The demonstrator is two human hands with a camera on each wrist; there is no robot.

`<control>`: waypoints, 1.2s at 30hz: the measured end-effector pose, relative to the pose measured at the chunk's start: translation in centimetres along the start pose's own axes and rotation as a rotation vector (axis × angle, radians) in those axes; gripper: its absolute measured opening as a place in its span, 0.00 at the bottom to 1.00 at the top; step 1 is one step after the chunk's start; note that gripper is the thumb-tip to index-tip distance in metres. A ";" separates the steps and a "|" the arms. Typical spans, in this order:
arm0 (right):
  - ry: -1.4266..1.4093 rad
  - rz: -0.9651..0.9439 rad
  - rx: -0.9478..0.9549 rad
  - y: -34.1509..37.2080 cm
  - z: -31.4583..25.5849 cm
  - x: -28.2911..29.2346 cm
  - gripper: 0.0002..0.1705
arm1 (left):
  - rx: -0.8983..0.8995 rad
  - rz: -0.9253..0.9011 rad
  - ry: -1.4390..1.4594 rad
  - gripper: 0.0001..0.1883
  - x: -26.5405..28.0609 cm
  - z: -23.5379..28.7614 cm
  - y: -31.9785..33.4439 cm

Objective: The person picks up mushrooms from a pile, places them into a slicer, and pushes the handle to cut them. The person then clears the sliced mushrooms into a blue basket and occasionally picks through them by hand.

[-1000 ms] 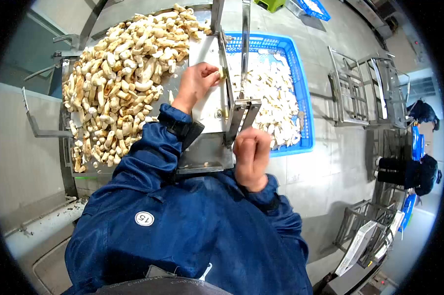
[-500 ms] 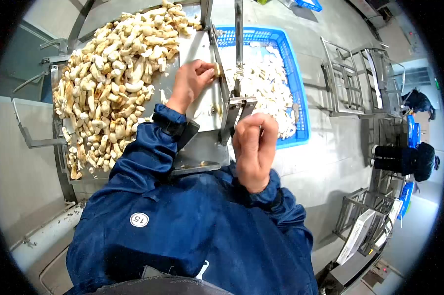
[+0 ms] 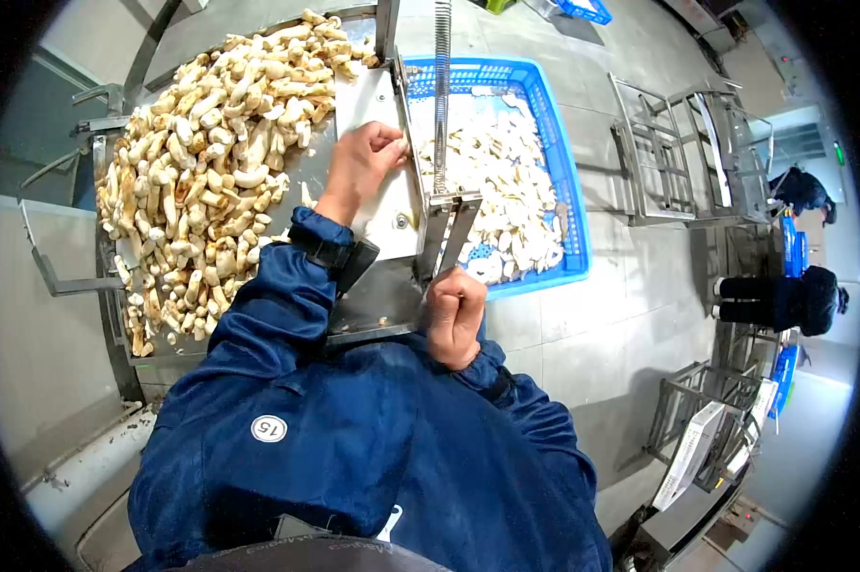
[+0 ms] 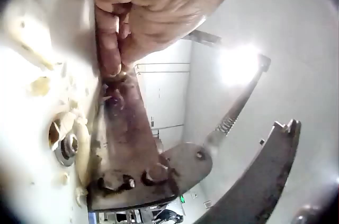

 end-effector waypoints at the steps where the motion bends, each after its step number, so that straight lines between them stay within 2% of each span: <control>1: 0.023 -0.012 -0.040 -0.6 -0.6 -0.4 0.12 | -0.004 0.007 0.004 0.07 0.0 0.0 -0.2; 3: -0.119 0.011 -0.244 -3.2 -3.4 -0.4 0.06 | 0.004 -0.018 -0.092 0.07 -0.1 -0.8 -0.4; 5: -0.277 0.007 -0.331 -6.3 -5.6 -1.0 0.08 | -0.010 -0.055 -0.158 0.09 -0.2 -0.6 -0.6; 7: -0.193 0.045 -0.277 -5.4 -5.0 -1.0 0.08 | 0.082 -0.073 -0.012 0.10 -0.4 -1.5 -0.9; 9: -0.095 0.055 -0.093 -1.4 -1.1 -0.2 0.08 | 0.075 -0.013 -0.026 0.11 0.1 -0.2 -0.4; 10: 0.009 0.028 -0.015 -0.1 0.3 0.1 0.09 | 0.107 -0.021 0.087 0.12 -0.2 -1.5 -0.7; 11: 0.102 0.002 0.062 0.7 0.9 0.1 0.09 | 0.201 -0.064 0.076 0.13 -0.3 -0.7 -0.5; 12: 0.193 -0.019 0.042 0.2 0.0 0.1 0.09 | 0.235 -0.117 0.123 0.13 -0.8 -0.9 -0.8; 13: 0.041 0.015 -0.014 0.6 0.9 0.2 0.09 | 0.270 -0.159 0.165 0.13 -1.0 -1.0 -1.0; 15: 0.062 0.035 0.054 -0.7 -0.5 -0.5 0.10 | 0.205 -0.169 0.081 0.14 -0.7 1.2 -0.7; 17: 0.044 0.000 0.071 -0.6 0.0 -0.3 0.11 | 0.084 -0.102 0.171 0.16 -0.7 3.1 -0.7; 18: 0.064 -0.011 0.064 -0.6 0.0 -0.3 0.12 | 0.071 -0.130 0.215 0.18 -0.8 4.0 -0.2; 21: 0.012 0.005 0.013 -0.5 0.1 -0.1 0.09 | -0.171 -0.149 -0.083 0.18 1.0 7.5 1.4; 23: 0.012 -0.013 0.010 -0.6 -0.1 -0.2 0.09 | -0.244 -0.249 -0.540 0.17 4.0 10.1 3.3; 25: 0.049 -0.033 -0.031 -0.6 -0.3 -0.3 0.10 | -0.146 -0.330 -0.629 0.15 8.3 9.7 5.3; 26: 0.026 -0.058 -0.011 -0.5 0.0 -0.1 0.08 | -0.104 -0.308 -0.853 0.14 10.6 10.4 6.9; 27: 0.018 -0.051 -0.008 -0.4 0.1 -0.1 0.09 | 0.027 -0.299 -1.016 0.13 13.0 10.5 8.3; 28: 0.012 -0.047 -0.003 -0.5 0.0 -0.2 0.09 | -0.155 -0.174 -1.107 0.10 15.7 9.8 10.2; 29: 0.006 -0.046 0.004 -0.5 0.0 -0.2 0.09 | 0.044 -0.143 -1.168 0.10 17.6 9.5 11.5; 30: -0.044 -0.041 0.019 -0.3 0.4 0.0 0.08 | 0.020 -0.068 -1.258 0.09 18.7 9.7 13.1; 31: -0.035 -0.047 0.026 -0.3 0.6 0.1 0.08 | 0.175 -0.067 -1.319 0.12 20.0 8.7 14.4; 34: -0.027 -0.047 0.037 -0.2 0.8 0.0 0.07 | 0.101 0.058 -1.416 0.20 19.1 7.8 16.7; 36: -0.029 -0.050 0.015 0.0 1.0 0.0 0.07 | 0.113 0.074 -1.458 0.19 18.3 7.5 16.8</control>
Point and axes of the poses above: each hand's wrist, its own y-axis away from the middle knuckle, its own x-axis out of the back of the hand, z = x × y, the point moved 6 cm from there along -y, towards the middle knuckle, and after that the axes turned 1 degree about -x, right-handed, at the moved point
